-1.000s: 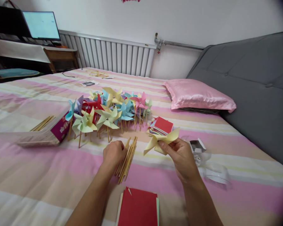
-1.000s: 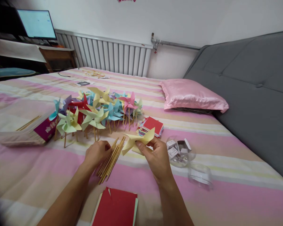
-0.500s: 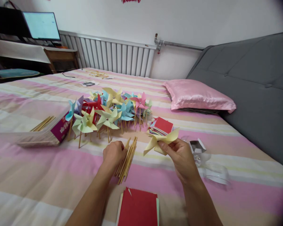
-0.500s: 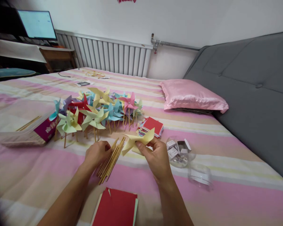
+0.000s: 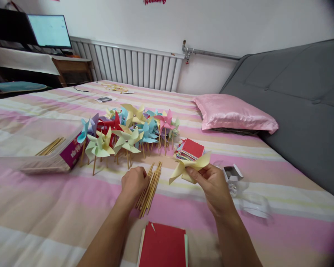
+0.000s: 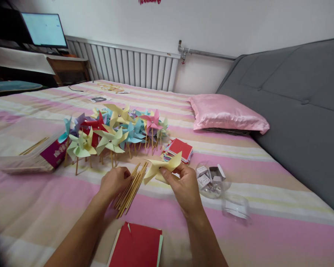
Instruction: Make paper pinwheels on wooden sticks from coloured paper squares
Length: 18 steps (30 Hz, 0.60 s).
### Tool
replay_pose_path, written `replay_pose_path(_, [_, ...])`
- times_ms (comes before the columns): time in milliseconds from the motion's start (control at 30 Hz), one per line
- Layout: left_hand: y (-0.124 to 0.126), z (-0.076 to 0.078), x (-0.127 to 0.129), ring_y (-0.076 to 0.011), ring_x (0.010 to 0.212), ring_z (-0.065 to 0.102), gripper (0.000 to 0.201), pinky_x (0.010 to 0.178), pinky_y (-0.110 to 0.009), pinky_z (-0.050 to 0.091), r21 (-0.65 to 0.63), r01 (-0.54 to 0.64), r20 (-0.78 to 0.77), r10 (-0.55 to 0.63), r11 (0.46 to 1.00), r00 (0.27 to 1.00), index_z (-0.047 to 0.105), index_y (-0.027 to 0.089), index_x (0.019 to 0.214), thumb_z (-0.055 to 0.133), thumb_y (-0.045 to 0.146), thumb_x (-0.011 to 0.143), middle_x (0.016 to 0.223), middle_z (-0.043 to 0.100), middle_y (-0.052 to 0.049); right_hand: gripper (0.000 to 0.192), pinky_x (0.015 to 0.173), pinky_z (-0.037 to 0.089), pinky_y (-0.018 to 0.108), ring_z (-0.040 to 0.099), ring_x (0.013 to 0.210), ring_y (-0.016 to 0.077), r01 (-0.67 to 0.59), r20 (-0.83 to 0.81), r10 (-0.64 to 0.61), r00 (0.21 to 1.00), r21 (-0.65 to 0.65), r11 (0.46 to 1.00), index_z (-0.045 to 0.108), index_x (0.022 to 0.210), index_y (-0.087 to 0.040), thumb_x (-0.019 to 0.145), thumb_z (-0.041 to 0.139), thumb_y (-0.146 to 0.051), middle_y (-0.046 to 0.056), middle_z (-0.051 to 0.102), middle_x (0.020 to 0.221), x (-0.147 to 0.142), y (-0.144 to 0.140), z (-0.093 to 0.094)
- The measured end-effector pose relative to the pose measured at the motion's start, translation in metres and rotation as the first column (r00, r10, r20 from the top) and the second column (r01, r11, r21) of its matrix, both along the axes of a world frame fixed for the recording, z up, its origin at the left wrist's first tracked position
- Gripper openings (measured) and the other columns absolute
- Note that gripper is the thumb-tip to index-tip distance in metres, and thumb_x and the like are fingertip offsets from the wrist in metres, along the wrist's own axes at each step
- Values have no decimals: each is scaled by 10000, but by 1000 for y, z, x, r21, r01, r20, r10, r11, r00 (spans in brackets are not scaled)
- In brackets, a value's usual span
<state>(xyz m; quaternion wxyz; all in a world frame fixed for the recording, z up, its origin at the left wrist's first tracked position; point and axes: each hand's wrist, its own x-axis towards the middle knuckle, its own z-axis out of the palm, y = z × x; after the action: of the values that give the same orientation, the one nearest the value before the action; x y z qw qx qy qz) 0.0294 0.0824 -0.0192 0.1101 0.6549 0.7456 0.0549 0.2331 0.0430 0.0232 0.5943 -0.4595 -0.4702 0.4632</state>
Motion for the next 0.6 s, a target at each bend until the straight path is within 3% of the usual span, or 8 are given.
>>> replay_pose_path(600, [0, 1, 0, -240, 755, 628, 212, 548, -281, 349, 17, 10, -1, -10, 1000, 1000, 669, 216, 734, 472, 284, 697, 795, 702, -82, 225, 705, 502, 316, 600, 766, 181, -6, 3, 6, 1000, 5, 1000, 686, 833, -194, 645, 729, -309, 38, 688, 809, 0, 0, 0])
